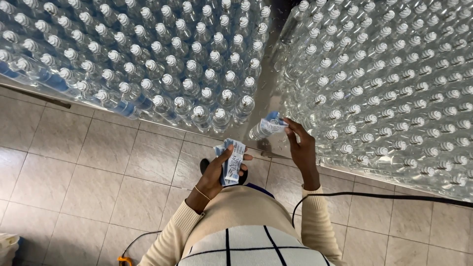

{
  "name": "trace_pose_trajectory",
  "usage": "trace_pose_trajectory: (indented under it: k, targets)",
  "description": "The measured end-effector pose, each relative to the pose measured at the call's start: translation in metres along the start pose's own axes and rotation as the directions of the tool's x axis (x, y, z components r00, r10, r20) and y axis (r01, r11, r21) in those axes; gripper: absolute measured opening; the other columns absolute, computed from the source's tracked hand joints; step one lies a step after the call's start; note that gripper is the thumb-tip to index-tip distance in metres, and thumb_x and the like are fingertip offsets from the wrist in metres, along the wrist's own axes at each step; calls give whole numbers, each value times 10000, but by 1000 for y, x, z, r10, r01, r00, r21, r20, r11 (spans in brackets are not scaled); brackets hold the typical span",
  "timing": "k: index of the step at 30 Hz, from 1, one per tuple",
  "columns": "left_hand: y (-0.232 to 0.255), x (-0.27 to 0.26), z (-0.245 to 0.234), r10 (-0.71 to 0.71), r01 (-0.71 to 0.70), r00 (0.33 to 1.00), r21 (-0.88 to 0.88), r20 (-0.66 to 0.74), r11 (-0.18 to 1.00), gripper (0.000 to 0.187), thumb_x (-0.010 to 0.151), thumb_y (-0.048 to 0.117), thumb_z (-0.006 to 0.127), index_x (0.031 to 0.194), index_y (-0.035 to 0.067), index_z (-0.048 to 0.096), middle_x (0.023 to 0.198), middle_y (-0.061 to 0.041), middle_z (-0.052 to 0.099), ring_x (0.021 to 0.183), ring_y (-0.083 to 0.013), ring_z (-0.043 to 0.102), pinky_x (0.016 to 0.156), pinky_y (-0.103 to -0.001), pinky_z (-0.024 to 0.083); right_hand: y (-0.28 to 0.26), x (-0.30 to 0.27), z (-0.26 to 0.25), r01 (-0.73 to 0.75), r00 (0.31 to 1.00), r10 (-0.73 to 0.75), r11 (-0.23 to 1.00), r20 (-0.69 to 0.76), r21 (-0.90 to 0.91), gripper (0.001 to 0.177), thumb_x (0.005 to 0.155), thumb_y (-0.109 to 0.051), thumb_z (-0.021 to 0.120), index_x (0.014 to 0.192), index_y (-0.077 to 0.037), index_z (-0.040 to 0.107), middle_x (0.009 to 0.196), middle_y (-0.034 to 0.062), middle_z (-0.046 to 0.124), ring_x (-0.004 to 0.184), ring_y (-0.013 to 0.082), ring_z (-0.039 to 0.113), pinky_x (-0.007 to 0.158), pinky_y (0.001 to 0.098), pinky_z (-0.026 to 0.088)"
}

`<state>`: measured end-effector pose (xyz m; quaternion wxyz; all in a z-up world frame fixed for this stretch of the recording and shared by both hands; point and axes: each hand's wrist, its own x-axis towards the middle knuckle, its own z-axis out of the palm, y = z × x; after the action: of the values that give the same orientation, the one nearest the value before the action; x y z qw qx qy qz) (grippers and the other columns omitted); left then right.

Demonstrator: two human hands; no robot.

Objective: The person repeatedly picks up small plastic bottles from a large array on a table, applies a small rectangular label to each bottle, and places the labeled bottle back into the array. The person holds a stack of labels in the left hand and uses the right hand to apply them.

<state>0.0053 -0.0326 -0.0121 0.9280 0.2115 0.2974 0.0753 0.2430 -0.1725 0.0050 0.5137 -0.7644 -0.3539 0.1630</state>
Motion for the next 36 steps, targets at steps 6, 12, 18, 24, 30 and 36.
trace_pose_trajectory:
  k: [6, 12, 18, 24, 30, 36]
  targets:
    - [0, -6, 12, -34, 34, 999, -21, 3, 999, 708, 1087, 456, 630, 1500, -115, 563, 1218, -268, 773, 884, -247, 812, 717, -334, 707, -7, 1, 20, 86, 994, -84, 996, 71, -32, 500, 974, -215, 853, 1390, -28, 649, 1620, 241, 557, 1466, 459, 540, 1242, 611, 413]
    - [0, -8, 5, -29, 29, 1000, -14, -9, 999, 697, 1097, 434, 624, 1513, -120, 549, 1240, -276, 771, 906, -246, 813, 720, -336, 716, 29, 2, 45, -26, 999, 29, 991, -24, 133, 620, 952, -205, 894, 1400, -81, 485, 1517, 150, 670, 1443, 347, 599, 1267, 548, 395]
    - [10, -11, -11, 5, -5, 1000, -2, -27, 1000, 701, 1098, 451, 616, 1516, -108, 557, 1254, -267, 770, 916, -249, 815, 742, -339, 722, 86, -13, 48, -17, 1000, 16, 995, 10, 100, 1057, 880, -194, 933, 1706, -43, 292, 1601, 245, 566, 1472, 424, 542, 1284, 556, 403]
    - [17, -11, -16, 8, -9, 1000, -31, -23, 999, 712, 1095, 463, 618, 1511, -111, 549, 1249, -270, 767, 908, -244, 813, 734, -335, 723, 98, -16, 74, -134, 991, 132, 987, 32, 88, 1009, 948, -153, 837, 1757, -93, 238, 1557, 276, 593, 1465, 433, 544, 1298, 540, 391]
    - [22, -14, -17, 9, -10, 1000, -8, -11, 1000, 737, 1094, 484, 608, 1520, -112, 534, 1251, -261, 766, 906, -228, 814, 741, -320, 719, 119, -18, 85, -301, 953, 297, 950, 53, 80, 915, 924, -223, 857, 1684, -102, 361, 1564, 252, 585, 1473, 440, 529, 1285, 554, 419]
    - [22, -16, -23, 7, -7, 1000, -31, -15, 999, 704, 1103, 457, 601, 1514, -113, 545, 1248, -267, 770, 904, -239, 816, 741, -331, 719, 124, -18, 89, -333, 942, 323, 932, 86, 146, 868, 933, -229, 874, 1651, -91, 407, 1568, 254, 585, 1465, 456, 524, 1241, 578, 458]
